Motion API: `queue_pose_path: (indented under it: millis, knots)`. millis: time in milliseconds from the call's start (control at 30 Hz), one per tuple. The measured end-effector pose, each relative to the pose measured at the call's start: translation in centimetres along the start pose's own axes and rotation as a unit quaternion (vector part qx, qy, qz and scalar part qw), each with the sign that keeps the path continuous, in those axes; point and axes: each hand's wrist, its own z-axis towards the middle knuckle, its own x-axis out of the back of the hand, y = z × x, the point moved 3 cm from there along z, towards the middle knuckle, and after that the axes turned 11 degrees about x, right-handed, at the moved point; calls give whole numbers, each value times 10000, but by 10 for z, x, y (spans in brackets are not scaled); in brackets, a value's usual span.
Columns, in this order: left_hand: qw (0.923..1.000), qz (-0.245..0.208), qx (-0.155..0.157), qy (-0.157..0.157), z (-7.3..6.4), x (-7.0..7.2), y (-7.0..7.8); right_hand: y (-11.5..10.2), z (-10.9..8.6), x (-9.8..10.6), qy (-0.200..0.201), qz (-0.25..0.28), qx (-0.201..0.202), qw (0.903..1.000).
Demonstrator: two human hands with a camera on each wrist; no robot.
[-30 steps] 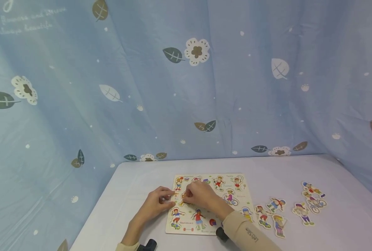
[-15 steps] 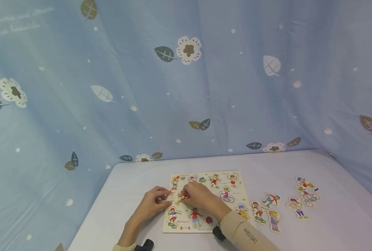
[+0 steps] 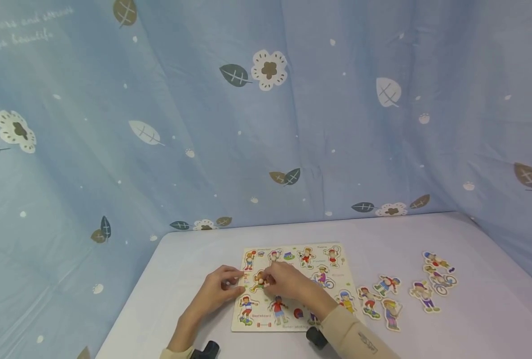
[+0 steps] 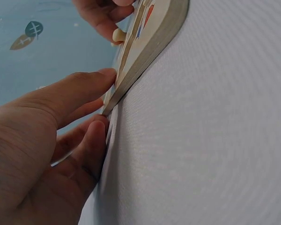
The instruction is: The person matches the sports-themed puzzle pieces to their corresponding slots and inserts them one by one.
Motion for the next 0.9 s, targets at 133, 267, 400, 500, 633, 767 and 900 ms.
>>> queue_pose_path:
  millis: [133, 267, 400, 500, 633, 767, 900]
  knots:
    - [10000, 12, -38, 30, 0, 1, 0, -2, -5, 0, -29, -81, 27, 10000]
    - [10000, 26, -21, 19, -1, 1, 1, -6, -11, 4, 13, -93, 243, 9997]
    - [10000, 41, 52, 0, -1, 1, 1, -5, -20, 10, 89, 46, 565, 9984]
    - [9999, 54, 94, 0, -1, 0, 1, -1, -28, 14, 176, 191, 735, 9970]
    - [9999, 92, 84, 16, -1, -1, 0, 6, -36, 20, 259, 516, 718, 9957]
    - [9999, 77, 85, 18, -1, -1, 0, 11, -43, 25, 243, 725, 620, 9951]
    - [10000, 30, 77, 8, -1, 0, 0, 13, -50, 29, 263, 787, 564, 9950]
